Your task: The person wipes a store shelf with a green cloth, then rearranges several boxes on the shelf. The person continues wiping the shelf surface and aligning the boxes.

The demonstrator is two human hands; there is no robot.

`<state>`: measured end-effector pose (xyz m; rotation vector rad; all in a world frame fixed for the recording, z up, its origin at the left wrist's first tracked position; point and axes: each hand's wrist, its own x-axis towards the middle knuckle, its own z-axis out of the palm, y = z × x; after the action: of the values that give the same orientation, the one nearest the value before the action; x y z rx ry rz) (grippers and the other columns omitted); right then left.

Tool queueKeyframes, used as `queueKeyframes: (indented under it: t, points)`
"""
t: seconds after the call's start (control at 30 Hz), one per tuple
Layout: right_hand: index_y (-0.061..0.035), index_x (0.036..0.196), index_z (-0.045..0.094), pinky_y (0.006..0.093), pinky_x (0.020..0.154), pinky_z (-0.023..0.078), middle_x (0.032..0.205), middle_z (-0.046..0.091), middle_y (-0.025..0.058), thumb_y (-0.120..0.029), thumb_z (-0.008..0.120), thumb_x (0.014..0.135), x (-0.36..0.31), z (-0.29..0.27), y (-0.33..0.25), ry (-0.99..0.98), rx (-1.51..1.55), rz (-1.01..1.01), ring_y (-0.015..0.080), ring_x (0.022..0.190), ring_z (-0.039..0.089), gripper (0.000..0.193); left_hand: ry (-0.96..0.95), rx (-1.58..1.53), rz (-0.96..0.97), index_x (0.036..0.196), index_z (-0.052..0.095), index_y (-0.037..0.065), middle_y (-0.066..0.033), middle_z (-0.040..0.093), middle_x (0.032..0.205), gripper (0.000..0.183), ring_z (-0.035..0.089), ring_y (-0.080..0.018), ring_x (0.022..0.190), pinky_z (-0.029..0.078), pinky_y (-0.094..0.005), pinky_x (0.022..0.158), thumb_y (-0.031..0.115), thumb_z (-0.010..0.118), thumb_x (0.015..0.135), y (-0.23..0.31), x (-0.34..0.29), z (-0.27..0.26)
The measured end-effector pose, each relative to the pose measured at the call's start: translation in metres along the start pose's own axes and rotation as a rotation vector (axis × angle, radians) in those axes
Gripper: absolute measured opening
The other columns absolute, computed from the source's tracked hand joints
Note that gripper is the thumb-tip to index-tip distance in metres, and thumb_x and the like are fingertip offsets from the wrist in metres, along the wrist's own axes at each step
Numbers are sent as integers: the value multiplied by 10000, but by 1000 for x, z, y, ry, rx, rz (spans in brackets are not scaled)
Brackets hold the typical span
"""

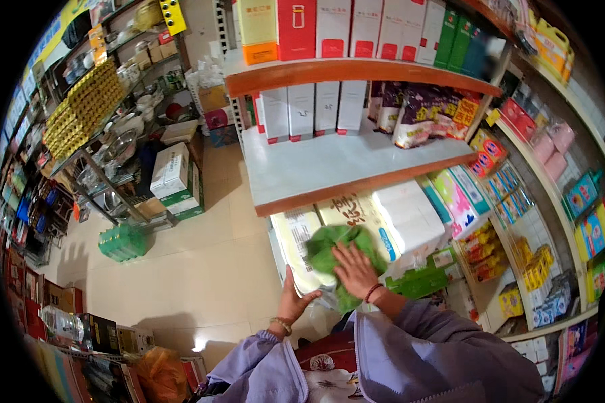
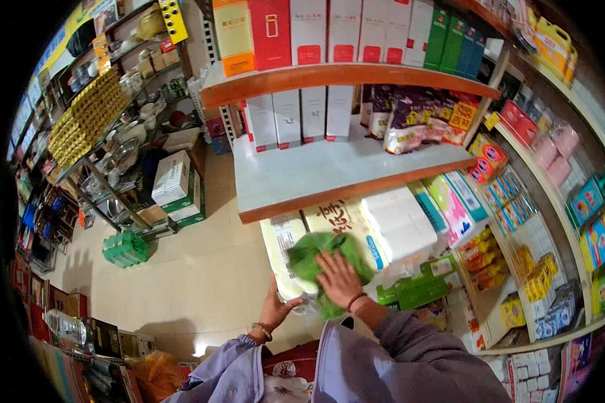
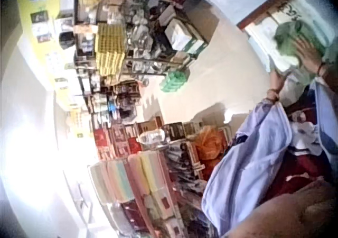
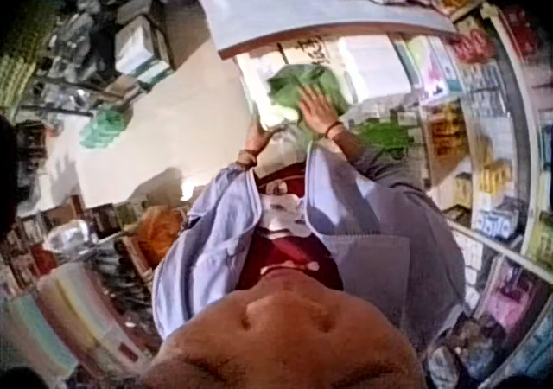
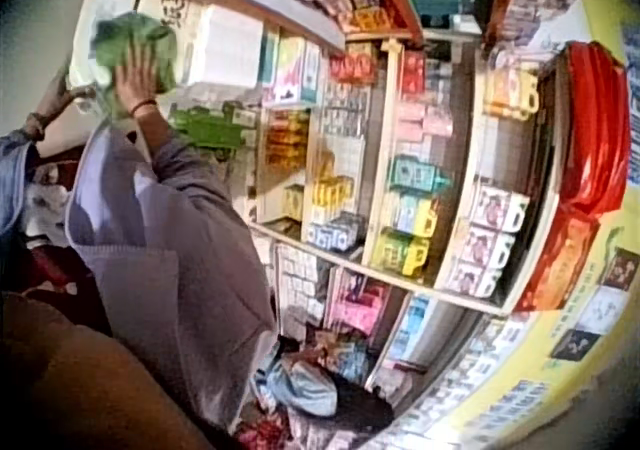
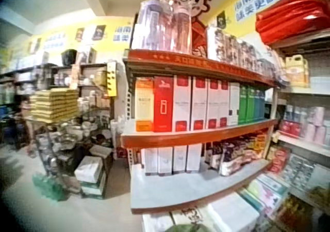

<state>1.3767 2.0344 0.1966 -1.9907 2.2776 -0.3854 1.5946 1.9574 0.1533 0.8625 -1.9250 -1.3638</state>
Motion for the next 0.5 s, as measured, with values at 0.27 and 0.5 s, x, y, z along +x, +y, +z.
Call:
queueKeyframes:
  t: [0.27,0.5]
  points:
    - [-208,1451,332,560,1123,86,1551,187,109,-596,439,888,74,-16,56,27,-3,208,387,1422,102,692,-76,-105,-11,1455,104,-45,-196,411,1379,1060,431,-281,1261,383,-358,1031,169,827,710,14,5,-1]
    - [-127,1404,394,463,1133,186,1497,311,131,-491,418,903,219,-11,88,158,321,225,318,1372,282,620,-82,-177,-198,1481,80,24,-136,409,1387,1041,426,-226,1258,398,-357,1027,42,793,723,24,-8,-2]
